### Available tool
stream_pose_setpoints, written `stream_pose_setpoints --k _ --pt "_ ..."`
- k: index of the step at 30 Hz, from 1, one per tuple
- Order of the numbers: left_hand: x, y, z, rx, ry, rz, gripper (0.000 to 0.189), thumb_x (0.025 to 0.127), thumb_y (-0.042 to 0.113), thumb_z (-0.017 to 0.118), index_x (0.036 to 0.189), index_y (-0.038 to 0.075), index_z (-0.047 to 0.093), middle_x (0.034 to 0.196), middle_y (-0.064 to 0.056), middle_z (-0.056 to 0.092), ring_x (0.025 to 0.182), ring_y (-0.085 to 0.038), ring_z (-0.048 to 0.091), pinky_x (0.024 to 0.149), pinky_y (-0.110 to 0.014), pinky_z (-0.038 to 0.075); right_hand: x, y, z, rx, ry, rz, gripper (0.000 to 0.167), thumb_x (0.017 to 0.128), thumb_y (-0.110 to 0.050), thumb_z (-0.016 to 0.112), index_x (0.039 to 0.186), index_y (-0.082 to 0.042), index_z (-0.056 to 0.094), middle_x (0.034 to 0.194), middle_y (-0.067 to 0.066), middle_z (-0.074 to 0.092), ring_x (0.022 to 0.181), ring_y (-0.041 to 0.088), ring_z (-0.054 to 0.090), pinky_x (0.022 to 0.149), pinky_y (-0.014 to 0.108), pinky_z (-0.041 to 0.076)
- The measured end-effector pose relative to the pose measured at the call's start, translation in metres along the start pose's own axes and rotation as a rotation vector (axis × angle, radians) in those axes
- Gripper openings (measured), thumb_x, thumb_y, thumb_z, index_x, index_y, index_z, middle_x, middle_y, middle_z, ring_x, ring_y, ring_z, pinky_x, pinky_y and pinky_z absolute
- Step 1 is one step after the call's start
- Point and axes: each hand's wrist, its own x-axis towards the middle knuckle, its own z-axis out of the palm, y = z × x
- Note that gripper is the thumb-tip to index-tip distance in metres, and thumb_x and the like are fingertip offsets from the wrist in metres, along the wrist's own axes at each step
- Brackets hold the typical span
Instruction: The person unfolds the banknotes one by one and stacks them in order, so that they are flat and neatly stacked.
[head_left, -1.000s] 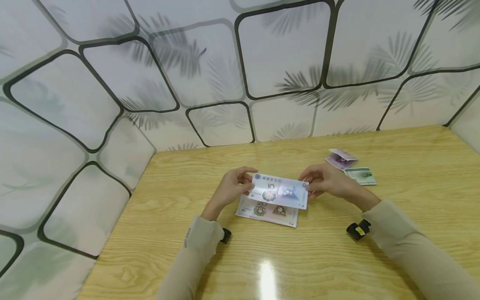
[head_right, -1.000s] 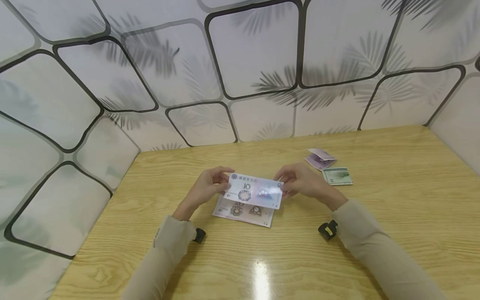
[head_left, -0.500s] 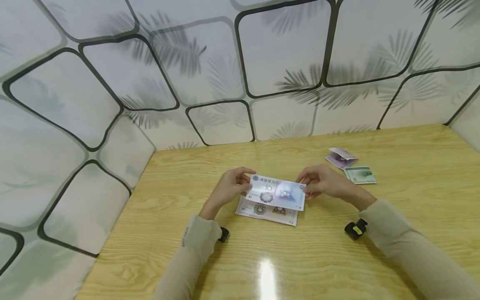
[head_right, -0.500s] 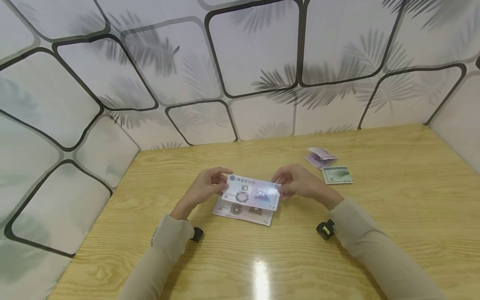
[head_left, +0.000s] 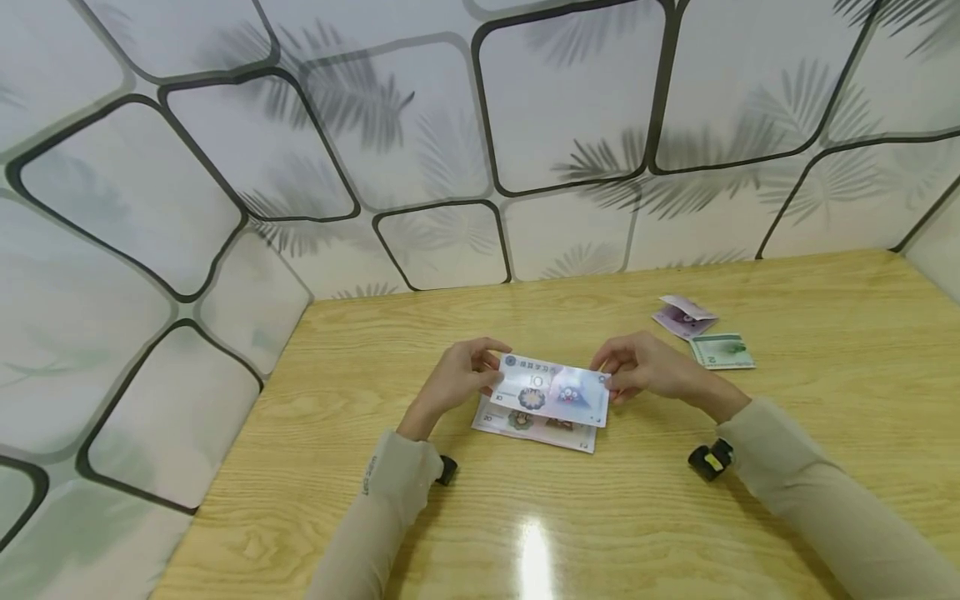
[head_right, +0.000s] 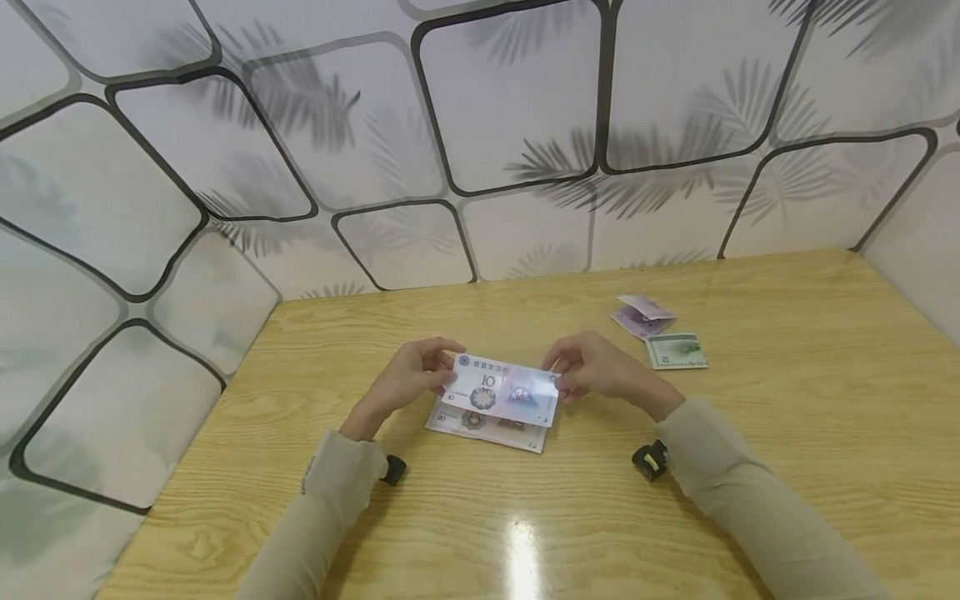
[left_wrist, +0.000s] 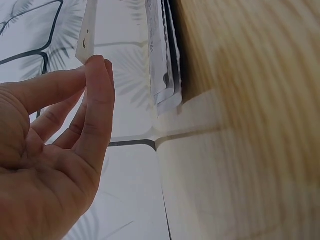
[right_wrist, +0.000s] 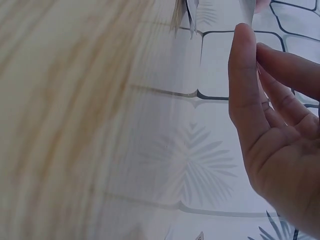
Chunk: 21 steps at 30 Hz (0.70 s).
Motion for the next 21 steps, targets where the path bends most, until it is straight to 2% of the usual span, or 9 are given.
stream_pose_setpoints --k 9,21 --pt "-0.0007 -0.0018 -0.0011 -0.009 -0.023 -0.040 0.035 0.093 -0.012 0.063 0.129 -0.009 0.062 0.094 -0.016 0.064 0.073 -0.018 0.063 0.065 -0.033 0.062 0.0049 0.0013 0.0021 0.010 -0.027 0.036 0.024 0.090 0.016 0.058 0.113 0.021 0.056 0.087 0.012 0.067 0.074 0.015 0.067 0.068 0.032 0.062" --pt "-0.0016 -0.0011 -0.0009 0.008 -0.053 -0.070 0.032 0.094 -0.010 0.064 0.126 -0.009 0.064 0.095 -0.015 0.065 0.076 -0.018 0.062 0.064 -0.032 0.061 0.0071 0.0005 0.0060 -0.045 -0.066 0.053 0.021 0.089 0.017 0.059 0.110 0.019 0.059 0.085 0.010 0.066 0.072 0.016 0.068 0.065 0.030 0.062"
